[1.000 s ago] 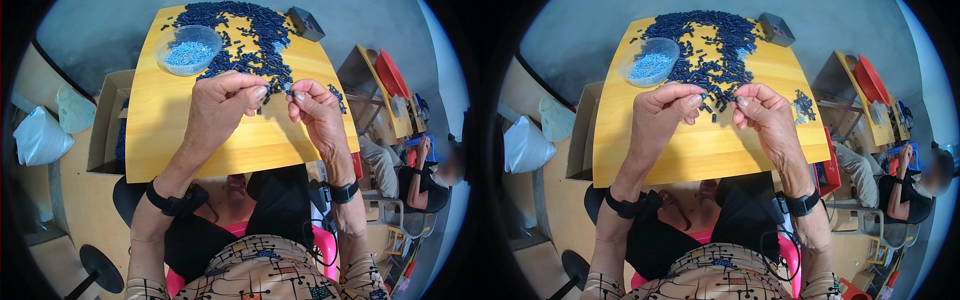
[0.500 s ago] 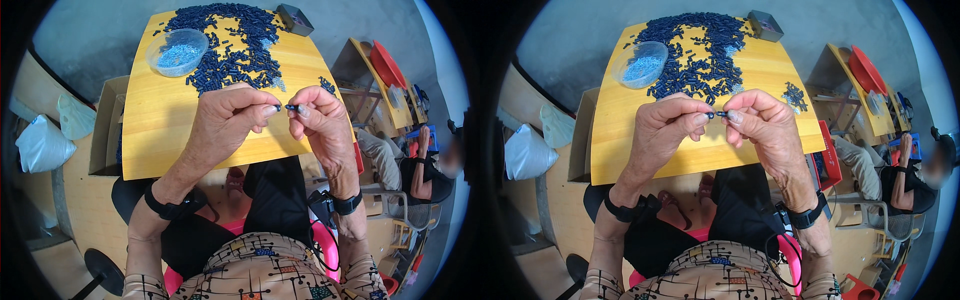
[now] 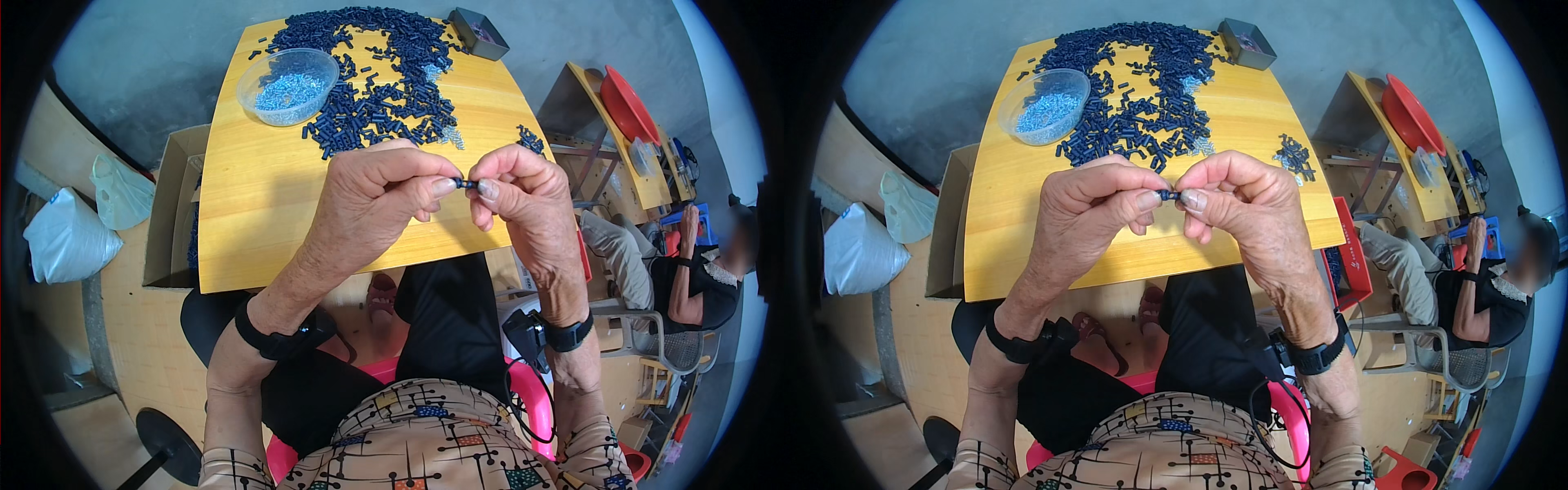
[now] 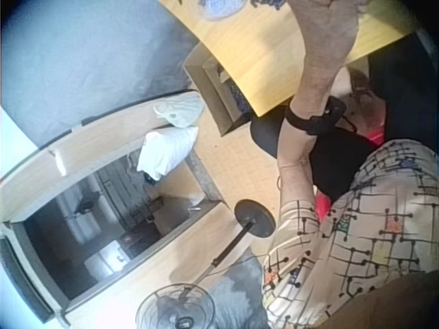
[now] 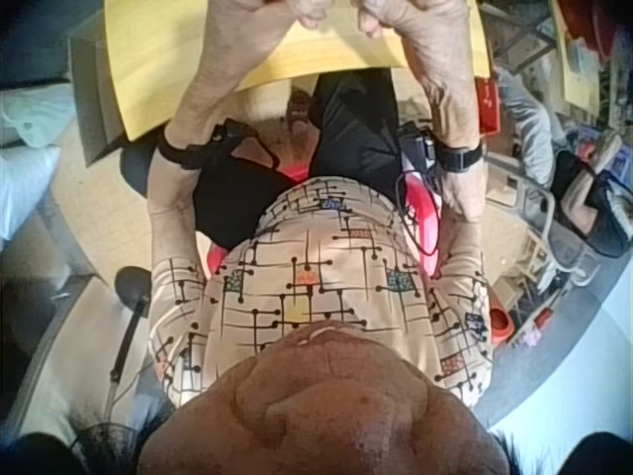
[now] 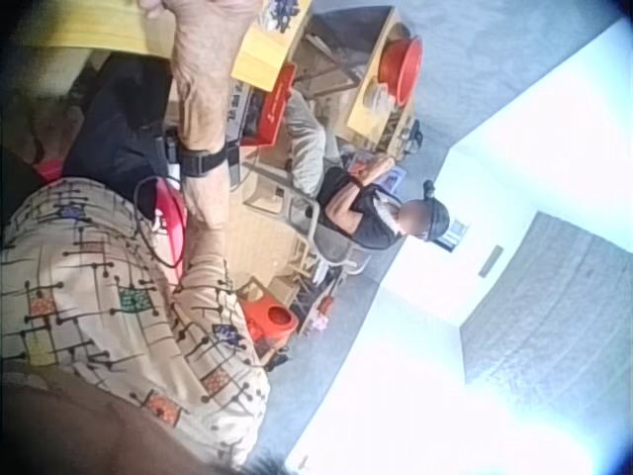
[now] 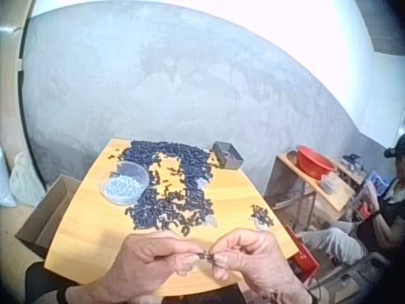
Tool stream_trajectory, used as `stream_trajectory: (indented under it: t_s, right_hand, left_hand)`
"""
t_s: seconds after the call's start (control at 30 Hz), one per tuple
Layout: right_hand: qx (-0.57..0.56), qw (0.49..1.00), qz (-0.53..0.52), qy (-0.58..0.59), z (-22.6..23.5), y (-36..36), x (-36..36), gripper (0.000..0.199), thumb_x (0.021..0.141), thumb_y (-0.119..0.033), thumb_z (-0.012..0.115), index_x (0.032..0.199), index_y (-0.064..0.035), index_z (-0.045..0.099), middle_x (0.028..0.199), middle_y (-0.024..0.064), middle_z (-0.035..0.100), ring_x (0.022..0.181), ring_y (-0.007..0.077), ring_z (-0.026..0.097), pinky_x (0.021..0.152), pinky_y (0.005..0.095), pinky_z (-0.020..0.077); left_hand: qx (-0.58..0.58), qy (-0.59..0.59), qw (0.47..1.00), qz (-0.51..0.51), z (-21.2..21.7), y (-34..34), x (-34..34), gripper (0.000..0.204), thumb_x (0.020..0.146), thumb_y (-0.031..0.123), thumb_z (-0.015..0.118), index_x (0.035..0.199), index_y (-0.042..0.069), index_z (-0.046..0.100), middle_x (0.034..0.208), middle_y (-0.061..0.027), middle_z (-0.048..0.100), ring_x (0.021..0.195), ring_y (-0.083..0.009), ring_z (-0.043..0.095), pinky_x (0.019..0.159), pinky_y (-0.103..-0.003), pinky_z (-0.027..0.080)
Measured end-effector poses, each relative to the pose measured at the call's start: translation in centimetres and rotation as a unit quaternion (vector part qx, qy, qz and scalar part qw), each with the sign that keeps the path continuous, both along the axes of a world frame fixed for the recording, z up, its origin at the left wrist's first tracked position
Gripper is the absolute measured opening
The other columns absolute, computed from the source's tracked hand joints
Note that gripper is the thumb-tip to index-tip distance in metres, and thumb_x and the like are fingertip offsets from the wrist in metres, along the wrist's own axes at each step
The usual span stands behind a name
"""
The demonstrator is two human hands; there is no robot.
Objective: Assembling small plastic components by inserting blue inner pieces into black outer casings.
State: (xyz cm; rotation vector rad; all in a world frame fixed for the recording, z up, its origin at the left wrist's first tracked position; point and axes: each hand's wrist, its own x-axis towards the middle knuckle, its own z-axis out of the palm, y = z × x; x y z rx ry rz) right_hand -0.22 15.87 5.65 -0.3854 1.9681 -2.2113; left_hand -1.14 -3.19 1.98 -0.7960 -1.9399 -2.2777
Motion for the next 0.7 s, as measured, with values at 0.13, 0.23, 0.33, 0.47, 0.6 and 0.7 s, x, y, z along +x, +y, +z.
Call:
stream_trajectory:
  t_s: [0.13,0.23,0.33,0.47,0.6,0.7]
  right_hand:
    - [0.058,0.998,-0.005,0.025,0.6,0.0,0.1,0.009,0.08,-0.002,0.066,0.088,0.0014,0.063,0.072,0.0046,0.063,0.06,0.0081,0.058,0.056,0.0199,0.048]
    - [0.067,0.997,0.002,0.031,0.8,0.1,0.1,0.009,0.079,-0.001,0.067,0.087,0.0015,0.063,0.073,0.0045,0.063,0.061,0.0077,0.059,0.057,0.0197,0.0483]
    - [0.096,0.994,0.015,0.042,0.8,0.2,0.2,0.009,0.079,0.0,0.067,0.087,0.0017,0.063,0.073,0.0047,0.064,0.062,0.0077,0.059,0.058,0.0193,0.0485]
    - [0.07,0.997,0.012,0.041,0.0,0.3,0.1,0.01,0.079,0.0,0.067,0.088,0.0017,0.063,0.074,0.0048,0.064,0.062,0.008,0.059,0.057,0.0194,0.0485]
    - [0.015,0.999,0.033,-0.012,-0.3,0.5,-0.3,0.013,0.078,-0.002,0.068,0.089,0.001,0.063,0.073,0.0045,0.063,0.061,0.0086,0.059,0.056,0.02,0.0483]
    - [-0.002,0.997,0.06,-0.042,-0.4,0.7,-0.5,0.015,0.077,-0.003,0.069,0.09,0.0005,0.062,0.073,0.0042,0.062,0.06,0.0088,0.058,0.055,0.0205,0.0483]
  left_hand:
    - [-0.012,-0.001,1.0,-0.005,0.2,0.0,0.1,0.011,0.081,0.002,0.064,0.091,-0.001,0.067,0.073,-0.0031,0.059,0.061,-0.0067,0.055,0.056,-0.02,0.045]
    - [-0.001,-0.032,0.999,-0.023,0.3,-0.1,0.2,0.01,0.081,0.001,0.064,0.09,-0.002,0.067,0.071,-0.0037,0.059,0.06,-0.007,0.055,0.056,-0.02,0.045]
    - [-0.006,-0.027,0.999,-0.03,0.4,-0.1,0.2,0.009,0.081,0.001,0.064,0.089,-0.003,0.066,0.07,-0.0043,0.059,0.059,-0.0072,0.054,0.055,-0.021,0.045]
    - [0.012,-0.047,0.998,-0.038,0.2,0.1,0.3,0.008,0.08,0.0,0.064,0.088,-0.003,0.066,0.069,-0.0046,0.059,0.059,-0.0075,0.054,0.055,-0.021,0.045]
    - [0.004,-0.046,0.998,-0.039,0.3,0.1,0.5,0.008,0.081,-0.002,0.061,0.087,-0.003,0.066,0.069,-0.0048,0.059,0.059,-0.0078,0.054,0.054,-0.021,0.045]
    - [-0.001,-0.042,0.998,-0.047,0.5,0.1,0.7,0.008,0.081,-0.004,0.06,0.087,-0.003,0.066,0.068,-0.0049,0.059,0.058,-0.0079,0.055,0.054,-0.021,0.045]
